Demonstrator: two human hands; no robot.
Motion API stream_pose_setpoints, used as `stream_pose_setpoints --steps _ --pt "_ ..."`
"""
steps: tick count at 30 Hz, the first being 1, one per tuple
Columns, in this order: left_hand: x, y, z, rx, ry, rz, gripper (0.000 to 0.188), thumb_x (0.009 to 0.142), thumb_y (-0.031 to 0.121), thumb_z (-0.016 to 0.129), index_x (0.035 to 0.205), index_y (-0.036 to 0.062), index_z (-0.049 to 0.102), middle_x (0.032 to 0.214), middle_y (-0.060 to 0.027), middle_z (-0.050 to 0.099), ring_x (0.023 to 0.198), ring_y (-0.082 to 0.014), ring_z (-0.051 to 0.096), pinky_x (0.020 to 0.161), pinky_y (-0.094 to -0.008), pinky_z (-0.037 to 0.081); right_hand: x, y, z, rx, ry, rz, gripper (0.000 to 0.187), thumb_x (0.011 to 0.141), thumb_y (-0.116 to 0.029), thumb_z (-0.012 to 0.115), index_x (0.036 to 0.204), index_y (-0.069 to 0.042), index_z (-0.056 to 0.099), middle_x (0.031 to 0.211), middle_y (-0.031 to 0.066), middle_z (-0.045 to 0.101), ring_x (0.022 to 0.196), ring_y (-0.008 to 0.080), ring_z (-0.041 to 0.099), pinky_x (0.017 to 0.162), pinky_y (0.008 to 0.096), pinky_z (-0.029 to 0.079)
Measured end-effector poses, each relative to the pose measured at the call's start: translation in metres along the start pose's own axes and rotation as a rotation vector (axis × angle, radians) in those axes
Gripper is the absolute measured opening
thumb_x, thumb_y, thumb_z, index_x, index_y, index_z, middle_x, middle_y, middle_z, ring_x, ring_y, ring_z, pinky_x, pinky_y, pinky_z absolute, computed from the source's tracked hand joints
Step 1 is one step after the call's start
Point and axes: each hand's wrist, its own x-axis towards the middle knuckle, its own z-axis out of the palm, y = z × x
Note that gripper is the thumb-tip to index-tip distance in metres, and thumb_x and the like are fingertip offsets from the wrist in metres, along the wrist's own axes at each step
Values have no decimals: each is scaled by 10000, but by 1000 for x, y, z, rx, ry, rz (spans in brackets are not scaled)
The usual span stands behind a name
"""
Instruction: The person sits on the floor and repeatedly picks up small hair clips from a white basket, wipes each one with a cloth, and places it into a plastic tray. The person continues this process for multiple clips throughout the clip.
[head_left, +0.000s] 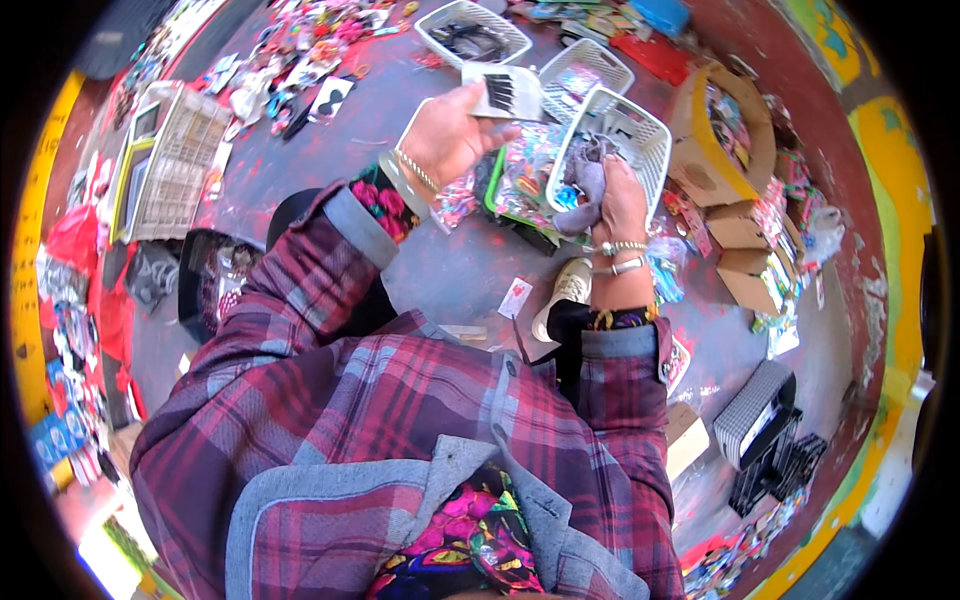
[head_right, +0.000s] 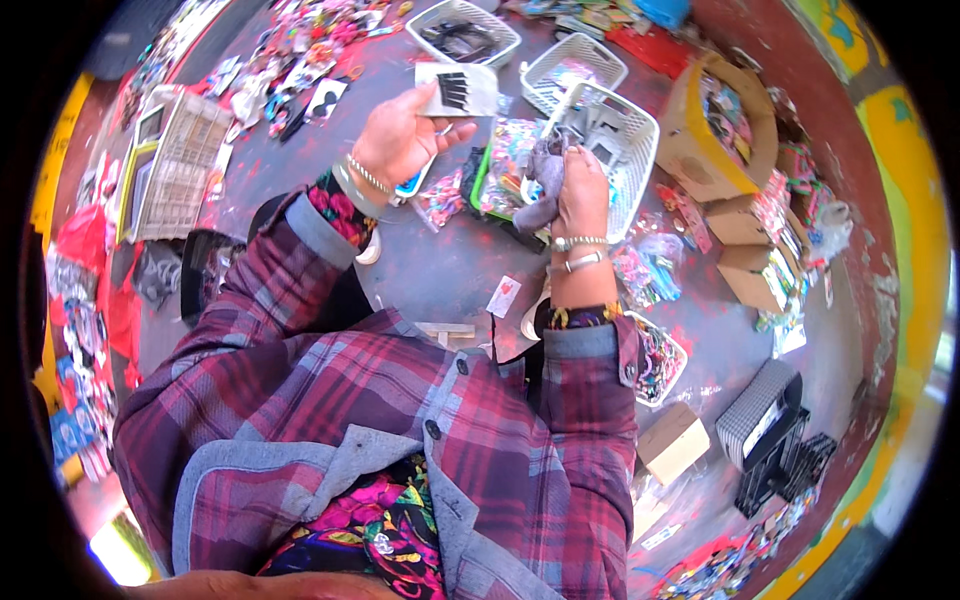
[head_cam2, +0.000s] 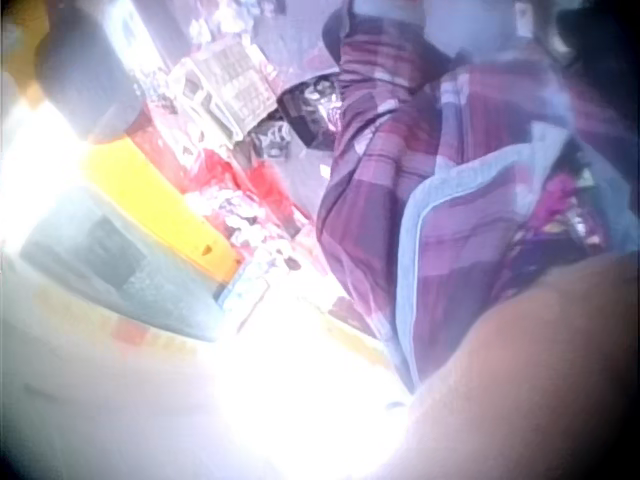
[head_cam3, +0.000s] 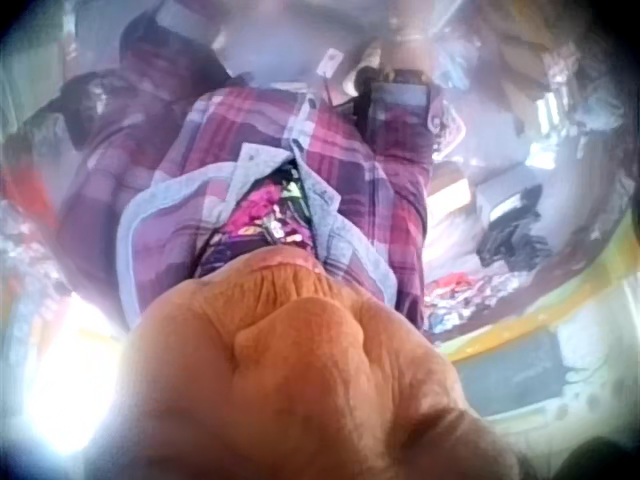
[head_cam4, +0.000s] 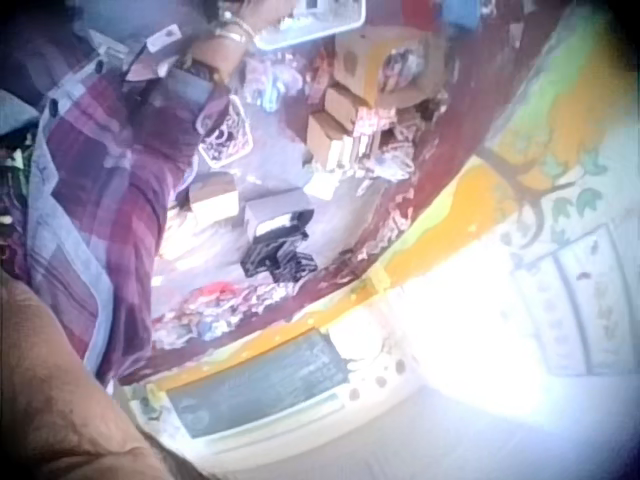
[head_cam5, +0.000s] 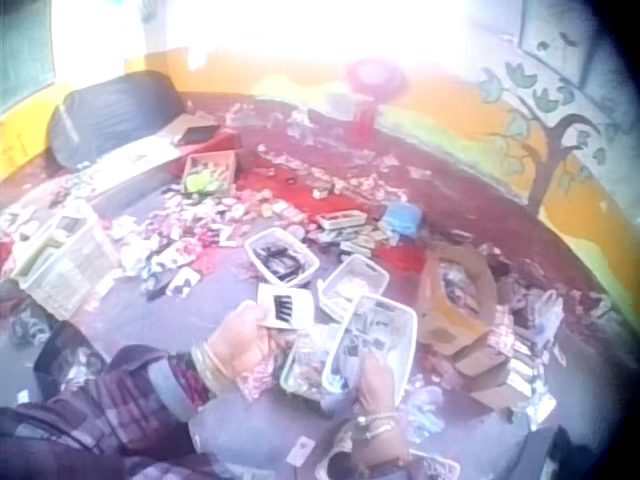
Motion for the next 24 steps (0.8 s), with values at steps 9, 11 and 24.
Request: stream_pose_setpoints --steps 9,11,24 --pt "37 -20 -222 972 626 251 205 760 -18 533 960 -59 532 891 -148 601 779 -230 620 697 -323 529 -43 5 40 -163 -251 35 269 903 -253 491 1054 -39 551 766 11 588 549 81 528 419 205 381" --pt "29 -40 -230 1375 769 212 185 694 73 608 848 -28 589 676 -123 619 633 -209 628 595 -323 490 -57 -11 44 -213 -338 97 284 905 -252 493 1079 -33 539 774 13 594 570 82 546 424 197 377" --pt "84 -162 -344 1829 708 355 268 769 43 481 1015 -23 562 1073 -241 547 992 -388 515 866 -435 420 -52 -12 55 -231 -302 333 274 916 -154 446 1105 17 545 920 47 610 761 84 566 642 203 446"
